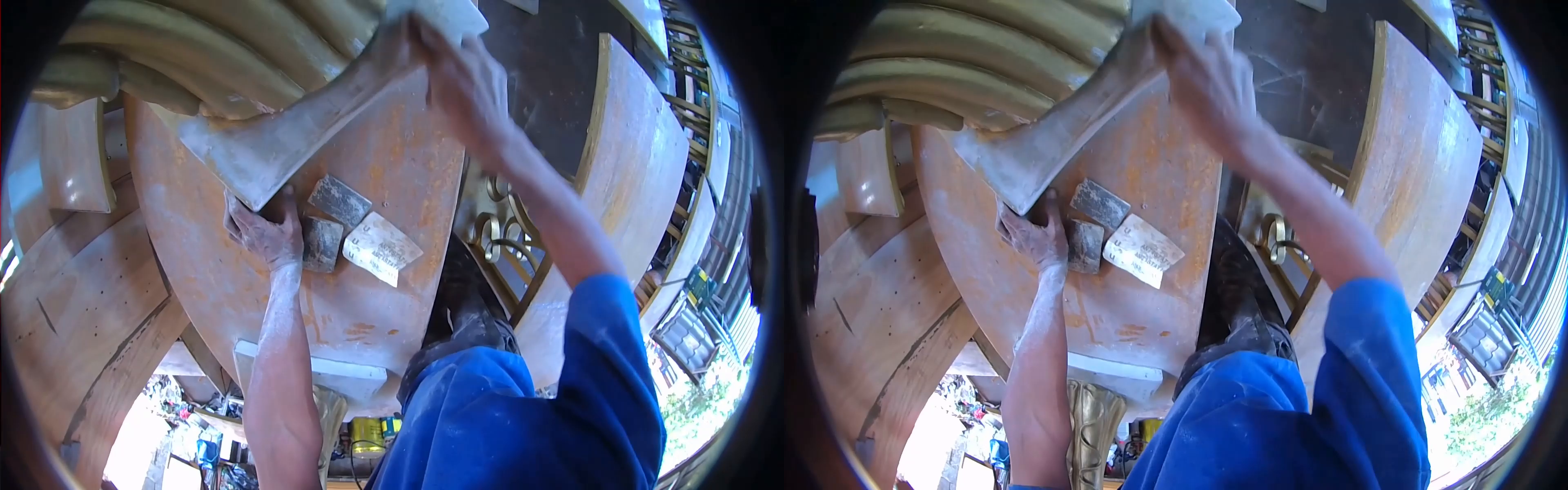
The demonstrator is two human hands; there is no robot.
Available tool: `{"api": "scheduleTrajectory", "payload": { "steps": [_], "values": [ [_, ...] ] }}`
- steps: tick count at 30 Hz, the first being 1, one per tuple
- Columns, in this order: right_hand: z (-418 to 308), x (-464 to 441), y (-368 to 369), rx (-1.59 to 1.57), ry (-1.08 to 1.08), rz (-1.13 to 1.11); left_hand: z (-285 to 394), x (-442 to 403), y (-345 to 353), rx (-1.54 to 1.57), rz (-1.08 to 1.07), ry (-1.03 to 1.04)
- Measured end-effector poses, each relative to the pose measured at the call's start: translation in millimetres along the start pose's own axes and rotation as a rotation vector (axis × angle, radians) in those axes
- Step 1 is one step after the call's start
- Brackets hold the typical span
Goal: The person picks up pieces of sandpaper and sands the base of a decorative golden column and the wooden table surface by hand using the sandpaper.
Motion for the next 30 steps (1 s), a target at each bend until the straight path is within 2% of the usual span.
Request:
{"api": "scheduleTrajectory", "payload": {
  "steps": [3,6,8,12,18,22,27,30],
  "values": [
    [-14.5,7.1,-5.1,-0.070,-0.047,0.007,-2.4,-3.6,0.6,-0.012,-0.005,0.004],
    [26.9,-41.5,-2.6,-0.025,0.034,0.001,0.2,-6.2,2.9,0.026,0.003,-0.009],
    [28.9,-38.7,-3.9,-0.013,0.062,-0.007,-0.7,-3.5,-0.8,0.035,0.000,-0.013],
    [-11.0,5.7,-2.5,-0.081,-0.161,-0.028,-1.2,-4.3,1.2,0.004,0.002,-0.007],
    [27.3,-56.6,21.3,0.002,-0.118,0.025,-1.6,-5.1,1.7,0.038,0.026,-0.007],
    [49.2,-54.8,12.0,-0.067,-0.430,0.013,0.9,-4.2,-0.8,0.039,0.013,-0.007],
    [71.0,-67.1,31.2,-0.237,-0.302,-0.078,-1.3,-4.2,1.2,0.034,0.032,0.018],
    [66.9,-57.7,22.9,-0.199,-0.352,-0.076,-3.0,-2.9,0.9,0.041,0.030,0.022]
  ]
}}
Point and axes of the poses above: each hand's wrist, its own x-axis away from the middle knuckle, its own y-axis out of the palm, z = x × y, the point moved 5 cm from there along -x, towards the middle knuckle, and after that the axes turned 5 degrees about -z, right-handed, at the moved point
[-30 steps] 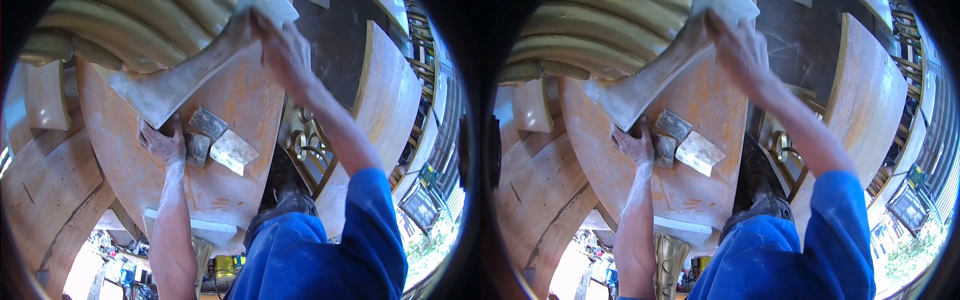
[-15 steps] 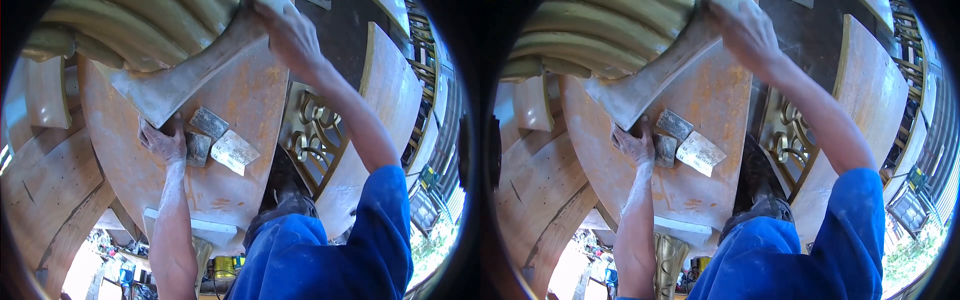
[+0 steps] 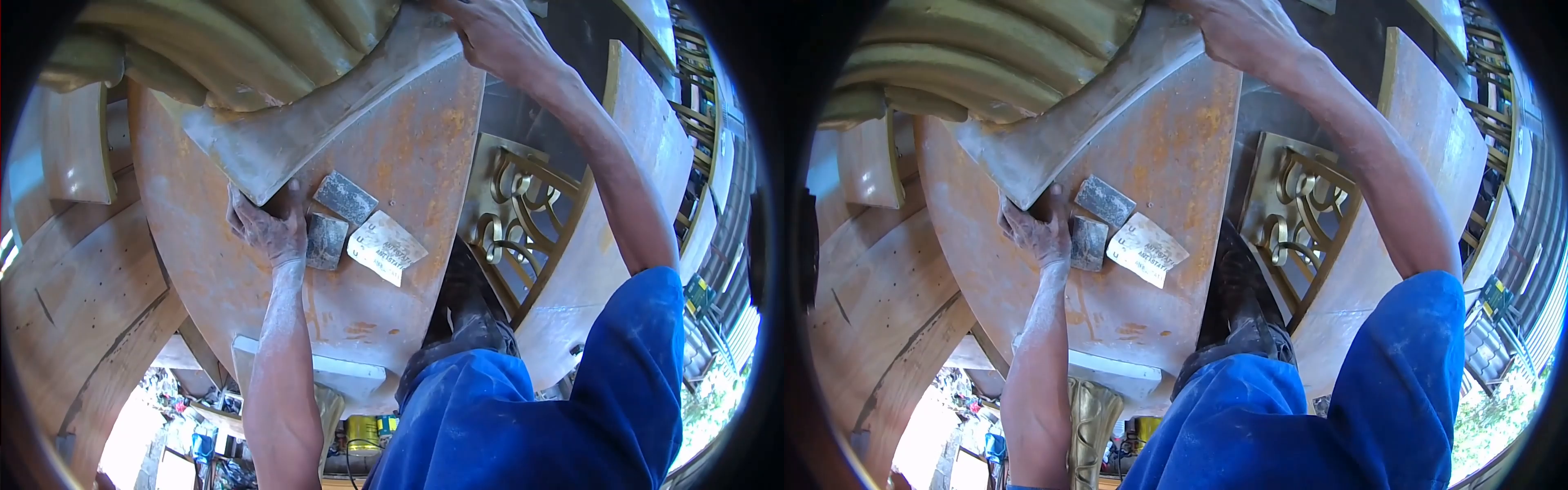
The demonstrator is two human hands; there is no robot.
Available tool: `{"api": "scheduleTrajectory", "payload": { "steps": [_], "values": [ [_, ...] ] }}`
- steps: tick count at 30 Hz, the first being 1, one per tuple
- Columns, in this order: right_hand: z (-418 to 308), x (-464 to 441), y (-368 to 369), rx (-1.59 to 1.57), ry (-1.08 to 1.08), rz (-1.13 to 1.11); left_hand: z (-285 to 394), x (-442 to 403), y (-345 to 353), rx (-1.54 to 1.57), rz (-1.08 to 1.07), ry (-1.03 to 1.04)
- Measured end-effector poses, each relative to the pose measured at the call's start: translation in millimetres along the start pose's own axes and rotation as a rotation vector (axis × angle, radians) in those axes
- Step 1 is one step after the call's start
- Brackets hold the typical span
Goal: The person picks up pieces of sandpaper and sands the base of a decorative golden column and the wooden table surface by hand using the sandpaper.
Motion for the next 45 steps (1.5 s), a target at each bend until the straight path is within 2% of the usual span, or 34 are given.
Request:
{"api": "scheduleTrajectory", "payload": {
  "steps": [8,12,13,17,18,22,23,27,32,37,43,45],
  "values": [
    [-32.9,-2.5,-17.0,0.150,-0.231,-0.035,2.0,-0.5,-3.2,-0.049,0.030,0.024],
    [13.6,-26.0,-1.8,0.057,0.056,-0.298,4.1,-1.5,-0.9,-0.041,0.017,0.029],
    [12.3,-21.6,-1.5,0.053,0.060,-0.303,4.2,0.2,-0.7,-0.041,0.009,0.030],
    [-19.8,-3.6,-17.3,0.160,-0.379,-0.058,4.5,-2.2,-1.6,-0.031,0.006,0.015],
    [-26.6,1.4,-18.0,0.166,-0.371,-0.056,6.6,-4.3,-0.9,-0.026,0.007,0.023],
    [-65.6,3.5,-2.7,0.629,-0.121,-0.033,2.3,-0.1,-0.6,-0.020,-0.029,-0.038],
    [-64.7,1.0,-6.4,0.634,-0.117,-0.027,3.9,-4.1,-0.2,-0.018,-0.022,-0.033],
    [-58.6,3.5,-14.7,0.272,0.116,-0.042,0.8,-0.5,0.3,-0.034,-0.026,-0.030],
    [-137.3,19.8,11.1,0.080,0.165,0.116,-2.1,-0.6,1.8,-0.064,-0.031,-0.023],
    [-80.0,-0.9,-12.6,0.214,0.331,0.041,2.1,-0.8,-0.5,-0.007,-0.023,-0.027],
    [-141.6,16.7,4.9,-0.011,0.142,0.077,1.4,-4.5,-0.2,-0.042,-0.042,-0.015],
    [-141.7,9.9,10.5,-0.093,0.435,0.066,-0.3,-3.6,0.9,-0.033,-0.017,0.016]
  ]
}}
Point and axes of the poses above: each hand's wrist, its own x-axis away from the middle knuckle, its own y-axis out of the palm, z = x × y, the point moved 5 cm from there along -x, towards the middle knuckle, and after that the axes turned 5 degrees about -z, right-handed, at the moved point
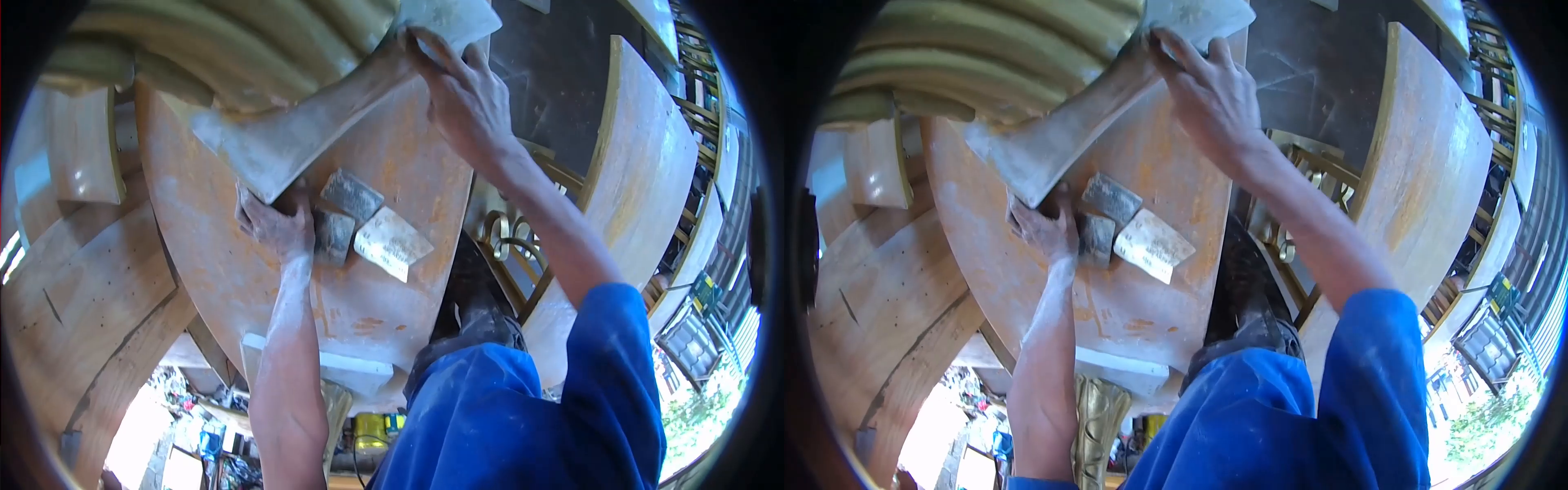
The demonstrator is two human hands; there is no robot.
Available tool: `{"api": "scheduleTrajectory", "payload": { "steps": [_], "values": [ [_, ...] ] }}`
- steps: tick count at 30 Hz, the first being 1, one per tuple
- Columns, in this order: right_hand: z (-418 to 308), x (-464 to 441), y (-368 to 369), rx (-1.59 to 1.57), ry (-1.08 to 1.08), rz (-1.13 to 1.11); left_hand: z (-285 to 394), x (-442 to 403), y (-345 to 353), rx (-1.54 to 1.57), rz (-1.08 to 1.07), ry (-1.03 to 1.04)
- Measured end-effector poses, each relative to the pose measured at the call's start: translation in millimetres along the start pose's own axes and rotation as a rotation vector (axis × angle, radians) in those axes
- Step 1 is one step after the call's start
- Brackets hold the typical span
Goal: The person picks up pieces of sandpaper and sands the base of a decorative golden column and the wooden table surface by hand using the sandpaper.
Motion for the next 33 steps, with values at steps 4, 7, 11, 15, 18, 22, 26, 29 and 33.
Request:
{"api": "scheduleTrajectory", "payload": {
  "steps": [4,7,11,15,18,22,26,29,33],
  "values": [
    [-34.2,8.8,3.6,-0.172,0.132,0.127,10.9,-10.8,-4.5,0.013,0.065,0.037],
    [23.9,3.6,-13.3,-0.079,0.003,-0.156,5.3,1.4,-3.1,-0.013,0.033,0.011],
    [43.6,6.6,1.0,-0.262,0.341,-0.126,-4.4,12.1,-6.2,-0.028,-0.001,-0.001],
    [-32.8,25.3,4.8,-0.239,0.021,0.108,12.1,-6.3,-4.7,-0.008,0.023,0.011],
    [69.0,1.0,-23.3,-0.165,0.347,-0.318,-0.9,5.9,1.0,-0.015,-0.014,-0.036],
    [109.7,8.7,30.4,-0.096,0.222,0.188,6.6,2.0,-3.3,-0.033,0.039,0.006],
    [7.0,45.0,36.1,-0.224,0.127,-0.026,5.7,0.1,-5.1,-0.039,0.002,-0.014],
    [75.0,18.7,-4.5,-0.084,0.283,-0.350,1.8,-0.4,3.8,-0.046,-0.022,-0.022],
    [48.5,25.4,29.9,-0.149,0.272,0.107,8.9,-3.0,0.1,-0.051,0.006,-0.004]
  ]
}}
Point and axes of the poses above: each hand's wrist, its own x-axis away from the middle knuckle, its own y-axis out of the palm, z = x × y, the point moved 5 cm from there along -x, towards the middle knuckle, and after that the axes turned 5 degrees about -z, right-handed, at the moved point
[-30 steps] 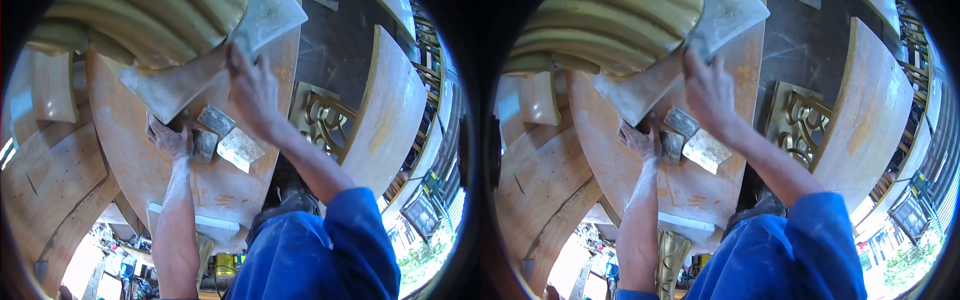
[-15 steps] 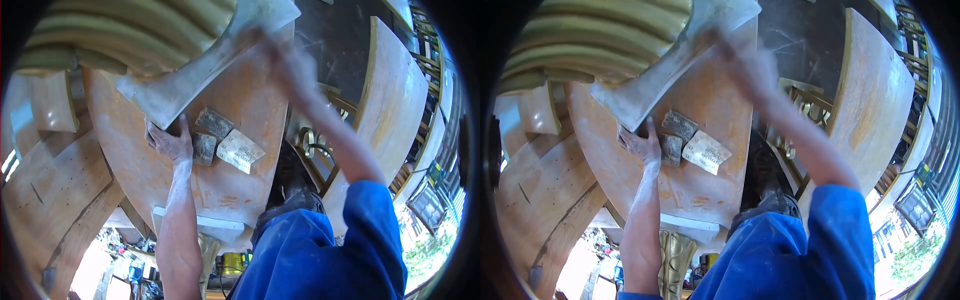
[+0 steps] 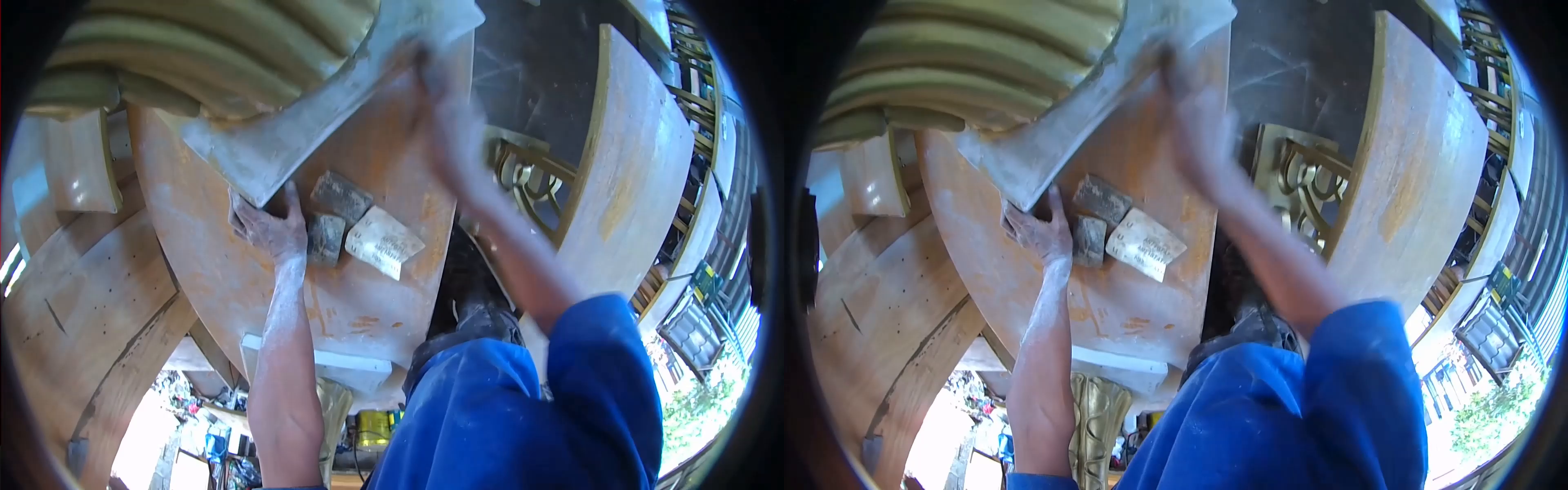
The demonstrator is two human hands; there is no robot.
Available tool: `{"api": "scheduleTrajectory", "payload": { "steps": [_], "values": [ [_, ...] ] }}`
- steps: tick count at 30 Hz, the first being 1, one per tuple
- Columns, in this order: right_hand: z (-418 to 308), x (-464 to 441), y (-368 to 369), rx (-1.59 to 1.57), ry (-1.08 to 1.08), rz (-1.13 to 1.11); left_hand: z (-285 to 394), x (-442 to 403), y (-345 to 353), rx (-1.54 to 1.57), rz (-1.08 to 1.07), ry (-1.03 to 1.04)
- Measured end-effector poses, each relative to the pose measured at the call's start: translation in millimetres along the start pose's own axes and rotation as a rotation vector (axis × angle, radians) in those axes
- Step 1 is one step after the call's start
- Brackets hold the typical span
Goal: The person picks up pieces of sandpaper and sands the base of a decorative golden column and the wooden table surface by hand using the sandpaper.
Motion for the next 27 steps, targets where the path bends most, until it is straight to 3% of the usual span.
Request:
{"api": "scheduleTrajectory", "payload": {
  "steps": [2,4,6,7,9,10,14,15,19,20,24,26,27],
  "values": [
    [-21.2,12.7,4.7,-0.184,0.007,0.010,1.0,-3.6,-0.8,0.017,0.015,-0.008],
    [-29.7,23.2,-8.9,-0.002,-0.473,-0.023,-6.0,5.0,-1.2,0.019,-0.018,-0.013],
    [22.5,-21.7,-39.7,0.318,0.099,-0.551,-3.3,1.4,4.5,0.037,-0.009,-0.002],
    [27.6,-25.5,-28.9,0.319,0.091,-0.568,-2.7,2.5,3.2,0.046,0.000,-0.002],
    [24.9,-31.7,-42.4,0.136,-0.038,0.002,1.3,5.1,-6.2,0.065,0.018,0.009],
    [24.9,-36.2,-44.6,0.140,-0.051,0.024,5.1,-1.1,-4.1,0.075,0.041,0.011],
    [-1.7,-4.1,-32.4,0.247,-0.439,-0.123,-2.7,4.0,-3.4,0.044,-0.009,-0.006],
    [-4.1,-2.4,-25.5,0.244,-0.440,-0.133,-5.2,7.2,-2.1,0.040,-0.016,-0.012],
    [6.2,-20.7,-9.1,-0.111,0.114,-0.092,-1.7,5.4,-4.5,0.045,0.012,0.010],
    [10.1,-32.2,-15.0,-0.111,0.104,-0.064,3.9,-5.4,-2.5,0.055,0.038,0.020],
    [41.1,-17.6,-23.0,0.267,-0.048,-0.369,-0.1,4.2,-4.8,0.063,0.025,0.028],
    [64.0,-51.2,-48.7,0.178,-0.254,0.126,-11.7,18.6,-3.9,0.045,-0.005,-0.005],
    [48.6,-26.2,-34.7,0.177,-0.248,0.108,-16.4,25.2,-7.5,0.032,-0.032,-0.019]
  ]
}}
Point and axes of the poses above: each hand's wrist, its own x-axis away from the middle knuckle, its own y-axis out of the palm, z = x × y, the point moved 5 cm from there along -x, towards the middle knuckle, and after that the axes turned 5 degrees about -z, right-handed, at the moved point
